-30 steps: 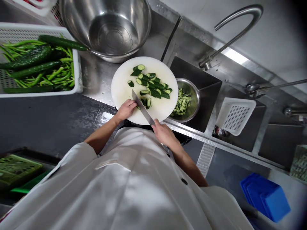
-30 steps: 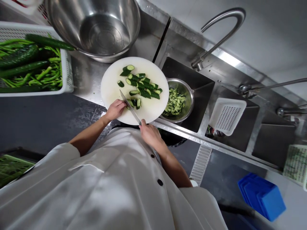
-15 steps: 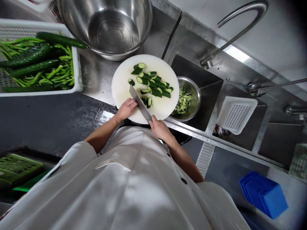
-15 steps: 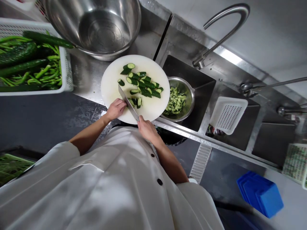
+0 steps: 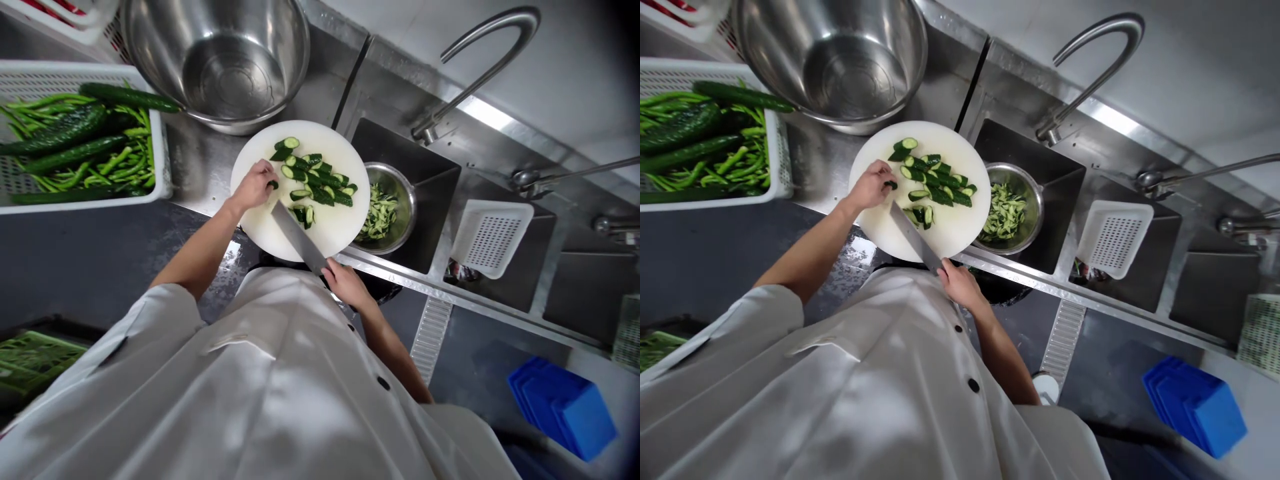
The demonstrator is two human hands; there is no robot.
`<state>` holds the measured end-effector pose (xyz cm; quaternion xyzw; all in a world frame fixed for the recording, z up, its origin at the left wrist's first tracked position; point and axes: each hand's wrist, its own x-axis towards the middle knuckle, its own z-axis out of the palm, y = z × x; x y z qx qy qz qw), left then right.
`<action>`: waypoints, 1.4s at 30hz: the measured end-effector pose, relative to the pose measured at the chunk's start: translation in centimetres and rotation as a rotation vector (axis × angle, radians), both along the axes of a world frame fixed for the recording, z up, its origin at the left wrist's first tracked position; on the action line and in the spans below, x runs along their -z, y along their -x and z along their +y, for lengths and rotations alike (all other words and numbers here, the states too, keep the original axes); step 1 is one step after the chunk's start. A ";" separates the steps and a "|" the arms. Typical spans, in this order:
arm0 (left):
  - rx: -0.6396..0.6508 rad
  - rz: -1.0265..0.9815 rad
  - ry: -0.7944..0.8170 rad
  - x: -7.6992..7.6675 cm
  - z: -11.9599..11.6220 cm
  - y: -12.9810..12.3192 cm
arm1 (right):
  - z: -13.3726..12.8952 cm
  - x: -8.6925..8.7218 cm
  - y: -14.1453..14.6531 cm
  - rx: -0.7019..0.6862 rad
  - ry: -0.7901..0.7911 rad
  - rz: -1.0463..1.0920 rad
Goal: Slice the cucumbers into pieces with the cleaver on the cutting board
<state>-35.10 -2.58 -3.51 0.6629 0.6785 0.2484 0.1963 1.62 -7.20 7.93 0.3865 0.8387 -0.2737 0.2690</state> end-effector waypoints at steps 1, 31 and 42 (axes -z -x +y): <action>0.003 -0.019 -0.042 0.3 -1.1 -0.6 | 0.0 0.2 0.3 0.040 -0.008 -0.005; -0.007 0.046 -0.162 3.0 -7.9 -5.8 | -0.8 -3.0 3.5 0.007 0.011 -0.114; -0.027 0.055 -0.239 3.5 -8.2 -5.7 | -0.9 -3.2 4.0 0.021 0.031 -0.107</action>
